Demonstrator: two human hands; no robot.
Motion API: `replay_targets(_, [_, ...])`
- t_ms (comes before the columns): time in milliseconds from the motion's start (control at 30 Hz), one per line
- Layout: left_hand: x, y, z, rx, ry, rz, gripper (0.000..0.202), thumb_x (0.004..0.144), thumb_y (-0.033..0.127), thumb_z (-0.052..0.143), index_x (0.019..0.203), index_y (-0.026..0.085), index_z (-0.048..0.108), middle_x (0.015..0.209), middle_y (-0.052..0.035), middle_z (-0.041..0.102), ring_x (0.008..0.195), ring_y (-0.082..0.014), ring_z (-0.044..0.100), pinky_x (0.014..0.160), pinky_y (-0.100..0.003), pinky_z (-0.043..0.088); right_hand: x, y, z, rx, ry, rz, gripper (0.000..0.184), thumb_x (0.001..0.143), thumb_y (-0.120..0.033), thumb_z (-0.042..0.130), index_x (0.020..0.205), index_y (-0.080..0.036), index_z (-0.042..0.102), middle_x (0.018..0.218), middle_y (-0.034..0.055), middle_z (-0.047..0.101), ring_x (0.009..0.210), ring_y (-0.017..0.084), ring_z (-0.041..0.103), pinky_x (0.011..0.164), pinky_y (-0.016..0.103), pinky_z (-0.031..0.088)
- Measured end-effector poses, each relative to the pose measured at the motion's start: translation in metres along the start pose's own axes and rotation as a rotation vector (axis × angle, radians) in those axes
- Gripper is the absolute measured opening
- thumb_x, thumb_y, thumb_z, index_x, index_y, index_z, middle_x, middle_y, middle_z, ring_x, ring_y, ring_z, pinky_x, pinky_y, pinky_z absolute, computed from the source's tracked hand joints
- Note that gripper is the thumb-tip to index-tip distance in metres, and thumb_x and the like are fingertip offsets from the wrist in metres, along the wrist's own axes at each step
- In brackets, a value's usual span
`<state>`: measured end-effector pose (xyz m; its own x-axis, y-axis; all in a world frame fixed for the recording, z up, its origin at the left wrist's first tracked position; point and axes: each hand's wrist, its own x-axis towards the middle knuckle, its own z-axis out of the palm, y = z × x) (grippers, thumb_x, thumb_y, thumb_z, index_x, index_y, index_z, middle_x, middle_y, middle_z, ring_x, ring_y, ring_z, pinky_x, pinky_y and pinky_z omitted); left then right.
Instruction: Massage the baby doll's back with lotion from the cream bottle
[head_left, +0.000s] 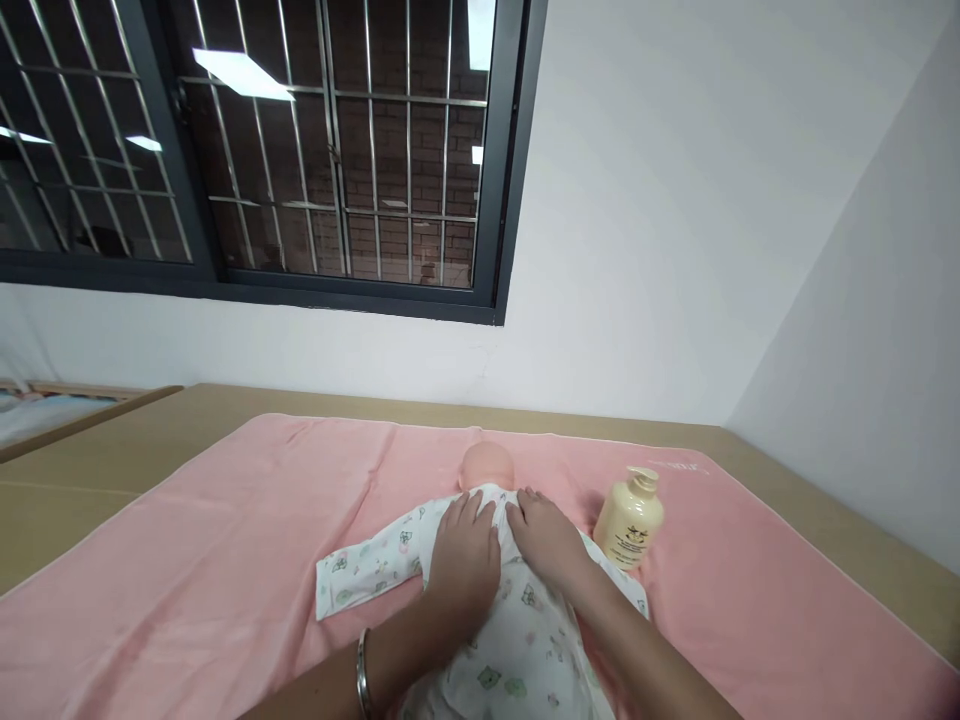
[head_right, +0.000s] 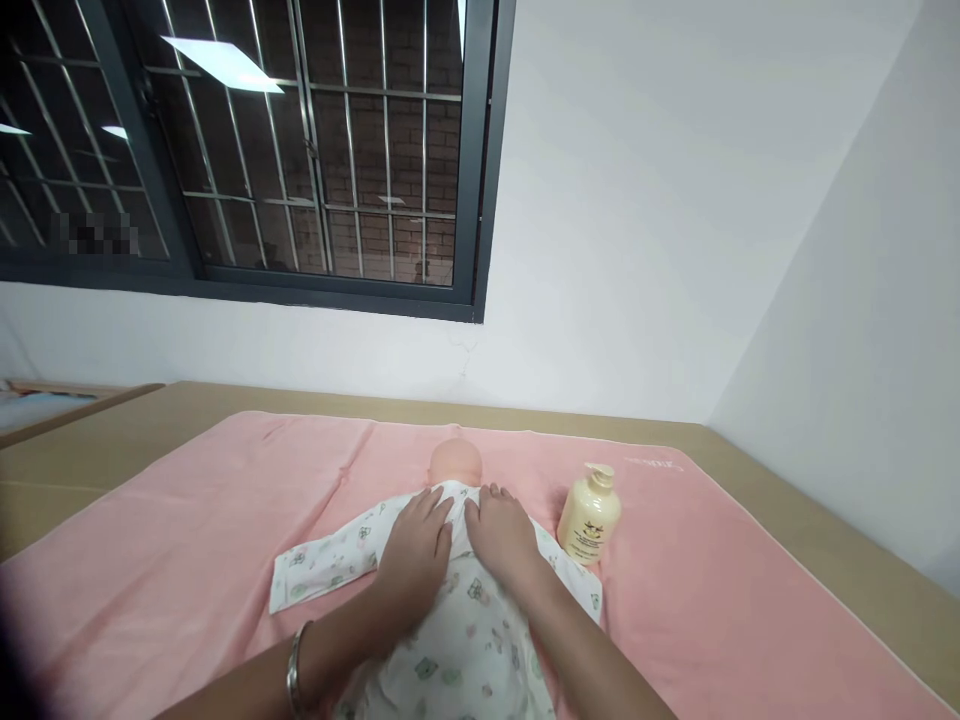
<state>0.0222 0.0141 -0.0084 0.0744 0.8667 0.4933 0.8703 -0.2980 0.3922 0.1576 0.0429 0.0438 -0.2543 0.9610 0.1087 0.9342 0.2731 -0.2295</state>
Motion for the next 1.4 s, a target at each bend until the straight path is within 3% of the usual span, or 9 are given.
replay_targets(167, [0.012, -0.006, -0.003, -0.087, -0.005, -0.129, 0.042, 0.092, 0.026, 0.037, 0.126, 0.012, 0.058, 0.130, -0.0133, 0.062, 0.123, -0.0266, 0.053, 0.109, -0.043, 0.037, -0.003, -0.009, 0.014, 0.045, 0.084, -0.046, 0.048, 0.095, -0.020, 0.029, 0.133, -0.005, 0.055, 0.143, 0.0169, 0.052, 0.135, 0.026, 0.043, 0.114, 0.038, 0.024])
replay_targets(333, [0.011, -0.009, 0.005, -0.098, 0.031, -0.115, 0.041, 0.091, 0.024, 0.040, 0.125, 0.011, 0.059, 0.132, -0.0135, 0.060, 0.126, -0.0271, 0.050, 0.113, -0.046, 0.032, -0.006, -0.014, 0.024, 0.051, 0.065, 0.015, 0.056, 0.095, -0.021, 0.027, 0.147, 0.000, 0.037, 0.151, 0.0177, 0.041, 0.144, 0.028, 0.030, 0.117, 0.044, 0.019])
replay_targets(533, [0.008, -0.010, 0.009, -0.108, 0.085, -0.098, 0.037, 0.090, 0.023, 0.042, 0.120, 0.014, 0.061, 0.128, -0.0122, 0.062, 0.124, -0.0270, 0.052, 0.112, -0.046, 0.033, -0.005, -0.011, 0.030, -0.004, 0.074, 0.098, 0.059, 0.096, -0.025, 0.029, 0.149, 0.003, 0.031, 0.157, 0.0213, 0.026, 0.147, 0.031, 0.019, 0.119, 0.043, 0.017])
replay_targets(867, [0.007, -0.011, 0.010, -0.050, 0.132, -0.064, 0.035, 0.090, 0.022, 0.042, 0.118, 0.015, 0.061, 0.124, -0.0117, 0.064, 0.120, -0.0262, 0.056, 0.109, -0.045, 0.038, -0.006, -0.011, 0.025, -0.029, 0.062, 0.060, 0.054, 0.096, -0.024, 0.029, 0.142, 0.002, 0.043, 0.150, 0.0224, 0.040, 0.143, 0.031, 0.031, 0.117, 0.043, 0.020])
replay_targets(1067, [-0.004, 0.001, 0.005, 0.134, 0.121, 0.117, 0.039, 0.087, 0.017, 0.043, 0.122, 0.013, 0.060, 0.131, -0.0148, 0.061, 0.124, -0.0311, 0.052, 0.108, -0.050, 0.037, 0.005, 0.001, 0.017, 0.038, 0.014, 0.053, 0.052, 0.098, -0.033, 0.031, 0.139, -0.006, 0.050, 0.147, 0.0192, 0.046, 0.139, 0.029, 0.039, 0.114, 0.044, 0.026])
replay_targets(1167, [0.007, -0.002, -0.005, 0.099, 0.040, 0.049, 0.038, 0.088, 0.016, 0.039, 0.120, 0.014, 0.061, 0.127, -0.0133, 0.063, 0.120, -0.0279, 0.055, 0.105, -0.045, 0.040, -0.005, -0.008, 0.016, -0.016, -0.002, 0.052, 0.053, 0.099, -0.030, 0.028, 0.141, -0.003, 0.046, 0.149, 0.0199, 0.043, 0.141, 0.029, 0.036, 0.115, 0.044, 0.023])
replay_targets(1300, [0.024, -0.012, -0.014, 0.020, -0.108, -0.107, 0.036, 0.093, 0.019, 0.031, 0.105, 0.015, 0.065, 0.105, -0.0102, 0.070, 0.101, -0.0221, 0.064, 0.093, -0.036, 0.048, -0.024, -0.023, 0.015, -0.073, -0.018, -0.021, 0.054, 0.097, -0.026, 0.031, 0.144, -0.002, 0.043, 0.151, 0.0198, 0.040, 0.142, 0.031, 0.033, 0.117, 0.045, 0.019])
replay_targets(1400, [0.016, -0.010, -0.004, 0.113, -0.054, -0.066, 0.039, 0.093, 0.018, 0.031, 0.114, 0.012, 0.063, 0.116, -0.0148, 0.068, 0.112, -0.0263, 0.061, 0.098, -0.042, 0.045, -0.019, -0.017, 0.010, -0.014, -0.016, -0.048, 0.051, 0.097, -0.025, 0.030, 0.140, -0.005, 0.049, 0.147, 0.0193, 0.045, 0.139, 0.029, 0.038, 0.115, 0.043, 0.022])
